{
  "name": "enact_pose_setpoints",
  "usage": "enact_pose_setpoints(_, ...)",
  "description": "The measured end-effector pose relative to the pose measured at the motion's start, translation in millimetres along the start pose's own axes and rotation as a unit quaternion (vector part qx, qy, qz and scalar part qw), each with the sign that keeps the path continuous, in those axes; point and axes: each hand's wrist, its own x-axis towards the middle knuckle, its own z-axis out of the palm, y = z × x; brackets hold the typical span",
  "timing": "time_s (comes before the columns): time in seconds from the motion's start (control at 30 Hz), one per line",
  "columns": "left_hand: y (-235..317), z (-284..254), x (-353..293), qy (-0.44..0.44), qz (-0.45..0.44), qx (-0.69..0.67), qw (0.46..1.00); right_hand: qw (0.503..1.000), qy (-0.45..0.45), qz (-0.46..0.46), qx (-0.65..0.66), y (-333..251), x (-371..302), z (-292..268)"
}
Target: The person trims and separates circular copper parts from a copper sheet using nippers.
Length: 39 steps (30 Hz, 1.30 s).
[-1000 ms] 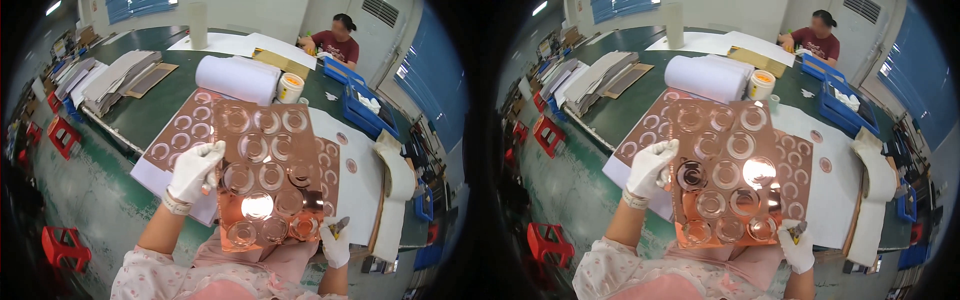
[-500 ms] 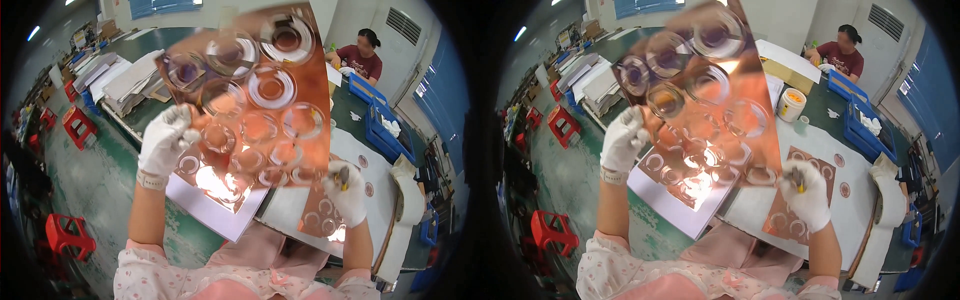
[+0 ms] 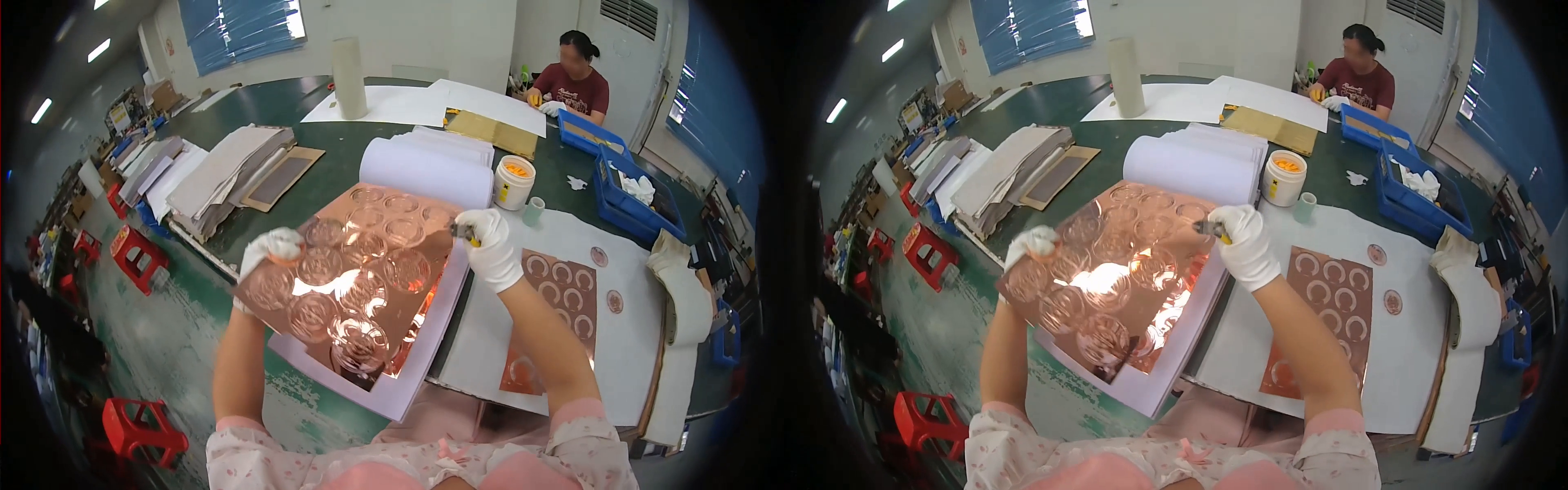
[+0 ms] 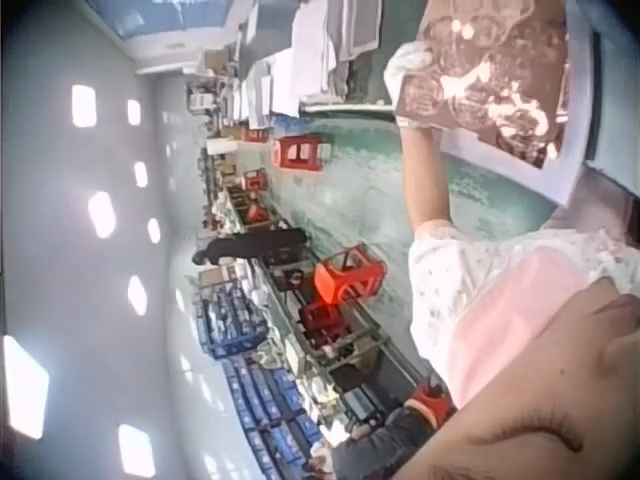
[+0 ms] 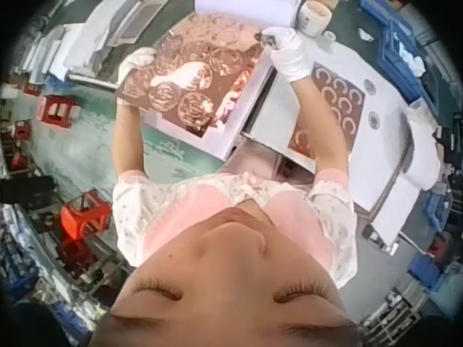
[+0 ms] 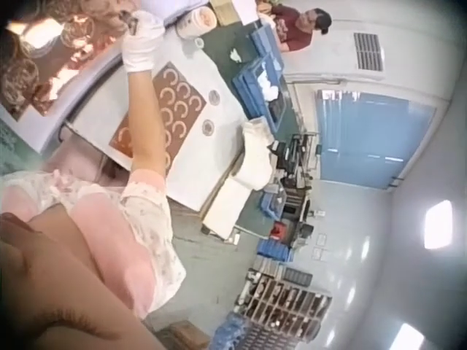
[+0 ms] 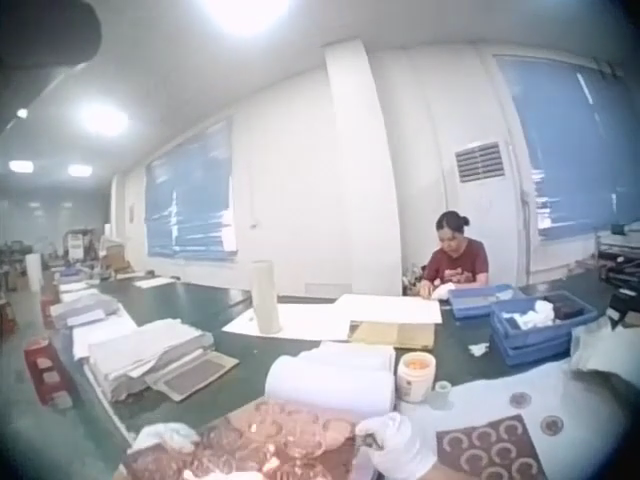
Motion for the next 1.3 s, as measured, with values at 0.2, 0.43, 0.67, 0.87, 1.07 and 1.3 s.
enact_pose_setpoints(0.2, -15, 36, -24, 0.099, -0.019, 0.163, 0.981, 0.998, -0.033, -0.046, -0.033, 4, -14, 19)
enact_pose_setpoints(0.43, -25, 30, -16, 0.128, -0.070, 0.146, 0.979, 0.992, -0.083, -0.038, -0.086, 15, -21, 21)
enact_pose_setpoints(0.67, -22, 33, 8, 0.140, -0.224, 0.127, 0.956, 0.985, -0.119, 0.017, -0.125, 29, -22, 24)
enact_pose_setpoints(0.87, -1, 13, -1, 0.131, -0.142, 0.361, 0.912, 0.986, -0.054, 0.109, -0.116, 11, -32, 7)
enact_pose_setpoints(1.07, -21, 31, 40, 0.152, -0.230, 0.455, 0.847, 0.600, -0.052, 0.635, 0.484, -34, -38, -23)
enact_pose_setpoints(1.3, -49, 25, 76, -0.067, -0.090, 0.800, 0.590, 0.515, 0.003, 0.682, 0.519, -66, -51, -25)
